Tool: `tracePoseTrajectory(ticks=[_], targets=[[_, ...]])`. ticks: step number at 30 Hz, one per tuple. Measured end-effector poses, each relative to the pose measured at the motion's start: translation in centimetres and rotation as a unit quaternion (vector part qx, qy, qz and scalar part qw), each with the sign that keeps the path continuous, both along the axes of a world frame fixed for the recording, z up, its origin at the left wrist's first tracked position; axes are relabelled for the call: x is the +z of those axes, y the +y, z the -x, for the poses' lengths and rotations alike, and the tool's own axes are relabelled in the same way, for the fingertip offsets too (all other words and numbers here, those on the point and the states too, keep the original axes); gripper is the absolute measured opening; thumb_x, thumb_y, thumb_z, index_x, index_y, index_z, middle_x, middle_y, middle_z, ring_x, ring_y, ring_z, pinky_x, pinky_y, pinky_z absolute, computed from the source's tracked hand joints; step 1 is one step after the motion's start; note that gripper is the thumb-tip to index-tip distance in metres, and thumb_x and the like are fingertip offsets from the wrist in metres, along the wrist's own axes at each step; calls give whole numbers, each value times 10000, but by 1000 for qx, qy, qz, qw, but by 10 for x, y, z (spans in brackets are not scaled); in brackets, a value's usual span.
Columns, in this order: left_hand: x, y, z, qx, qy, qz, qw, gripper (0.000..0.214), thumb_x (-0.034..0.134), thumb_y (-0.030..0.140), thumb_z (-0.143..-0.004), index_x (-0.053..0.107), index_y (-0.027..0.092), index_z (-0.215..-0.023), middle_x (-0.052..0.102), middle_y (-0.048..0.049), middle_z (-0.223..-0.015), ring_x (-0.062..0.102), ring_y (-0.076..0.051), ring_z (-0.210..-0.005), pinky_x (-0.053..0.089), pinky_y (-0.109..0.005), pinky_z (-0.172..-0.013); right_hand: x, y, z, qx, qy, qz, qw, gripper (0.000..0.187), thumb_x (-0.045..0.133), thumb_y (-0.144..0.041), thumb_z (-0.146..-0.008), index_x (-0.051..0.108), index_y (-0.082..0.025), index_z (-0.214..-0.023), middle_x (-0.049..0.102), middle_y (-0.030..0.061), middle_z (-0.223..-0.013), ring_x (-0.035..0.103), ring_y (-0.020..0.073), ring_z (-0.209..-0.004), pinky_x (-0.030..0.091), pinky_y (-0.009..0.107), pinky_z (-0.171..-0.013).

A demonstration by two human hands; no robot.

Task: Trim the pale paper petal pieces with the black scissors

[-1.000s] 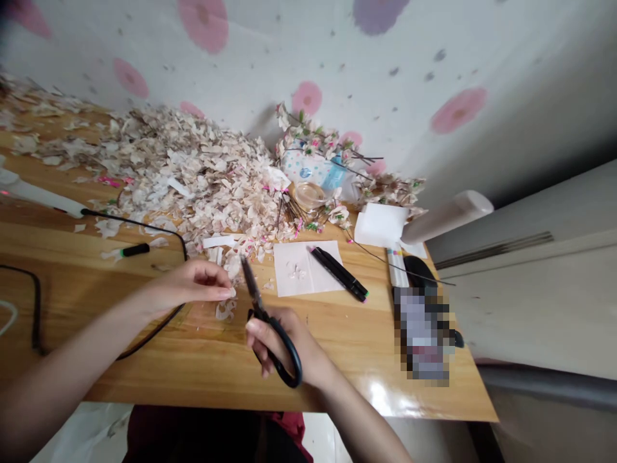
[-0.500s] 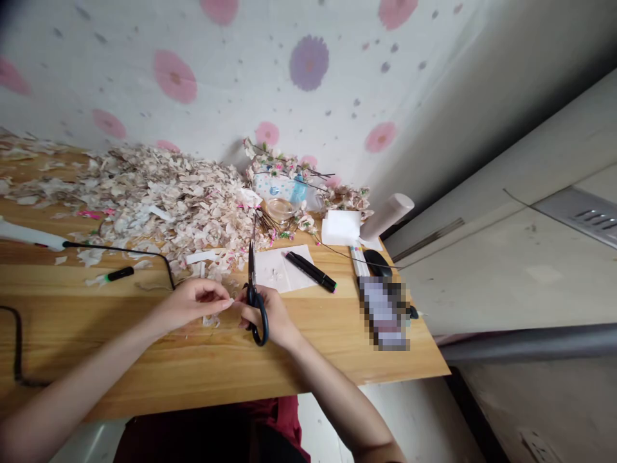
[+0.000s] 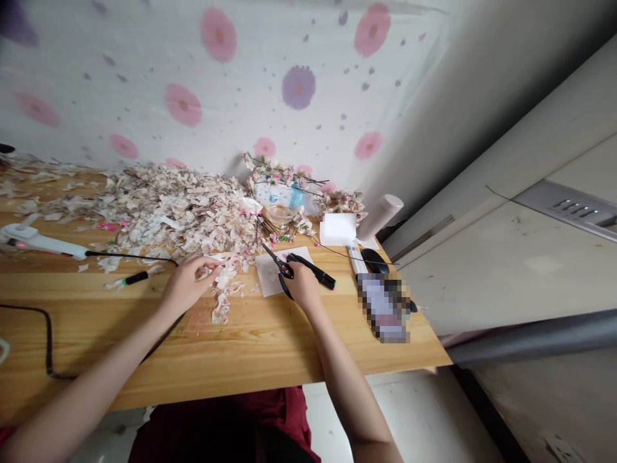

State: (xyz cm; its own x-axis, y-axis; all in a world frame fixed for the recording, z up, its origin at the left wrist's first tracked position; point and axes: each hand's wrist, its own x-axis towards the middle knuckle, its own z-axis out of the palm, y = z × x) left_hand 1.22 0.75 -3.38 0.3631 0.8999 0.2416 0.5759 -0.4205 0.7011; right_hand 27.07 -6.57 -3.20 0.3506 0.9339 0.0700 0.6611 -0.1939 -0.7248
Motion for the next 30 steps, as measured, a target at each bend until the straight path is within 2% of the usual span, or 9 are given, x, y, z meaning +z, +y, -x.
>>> tracePoseTrajectory(ticks=[6,9,13,17,19,26,30], targets=[[-6,-1,-3,-18,35,-45,998,231,641,320,-788,687,187,-971,610,-93,-1024,566,-304,-1030,444,-442,-933,-4,2,1,-4,24,-53,998,204,608,-343,-749,534,-188,-638,560,22,-613,489,185,-612,352,275,-593],[-8,-2,-3,-23,46,-56,997,233,666,291,-770,688,191,-979,612,-91,-1039,561,-306,-1036,446,-464,-946,-5,2,6,-7,80,-90,993,295,609,-458,-782,538,-181,-709,544,12,-637,496,175,-613,392,276,-594],[-10,-2,-4,-33,52,-53,997,115,648,238,-784,675,188,-884,634,-76,-979,590,-274,-969,463,-441,-907,-1,-2,21,14,174,-114,978,364,570,-544,-824,515,-186,-789,519,-12,-649,509,143,-557,451,263,-551],[-10,-2,-5,-44,39,-52,997,5,640,197,-786,636,196,-787,659,-66,-913,604,-264,-924,468,-416,-852,3,-6,39,42,228,-115,966,359,599,-533,-813,550,-177,-800,524,-16,-640,527,129,-539,469,247,-530],[-8,-2,-6,-51,28,-54,997,39,632,195,-798,623,203,-761,668,-56,-877,609,-254,-896,471,-398,-827,5,-7,46,58,242,-112,962,350,608,-519,-809,579,-171,-794,540,-10,-644,533,129,-541,467,243,-525],[5,-10,-9,-94,-19,-86,992,50,602,209,-854,614,211,-806,676,-38,-885,622,-215,-896,472,-355,-841,9,4,57,125,260,-94,953,321,681,-460,-766,662,-150,-849,603,1,-683,536,133,-577,455,253,-565],[11,-16,-10,-130,-37,-143,980,57,592,182,-871,617,210,-829,687,-40,-916,625,-203,-918,475,-354,-853,10,10,56,143,264,-85,950,338,709,-461,-747,687,-142,-857,619,7,-697,514,128,-588,434,251,-579]])
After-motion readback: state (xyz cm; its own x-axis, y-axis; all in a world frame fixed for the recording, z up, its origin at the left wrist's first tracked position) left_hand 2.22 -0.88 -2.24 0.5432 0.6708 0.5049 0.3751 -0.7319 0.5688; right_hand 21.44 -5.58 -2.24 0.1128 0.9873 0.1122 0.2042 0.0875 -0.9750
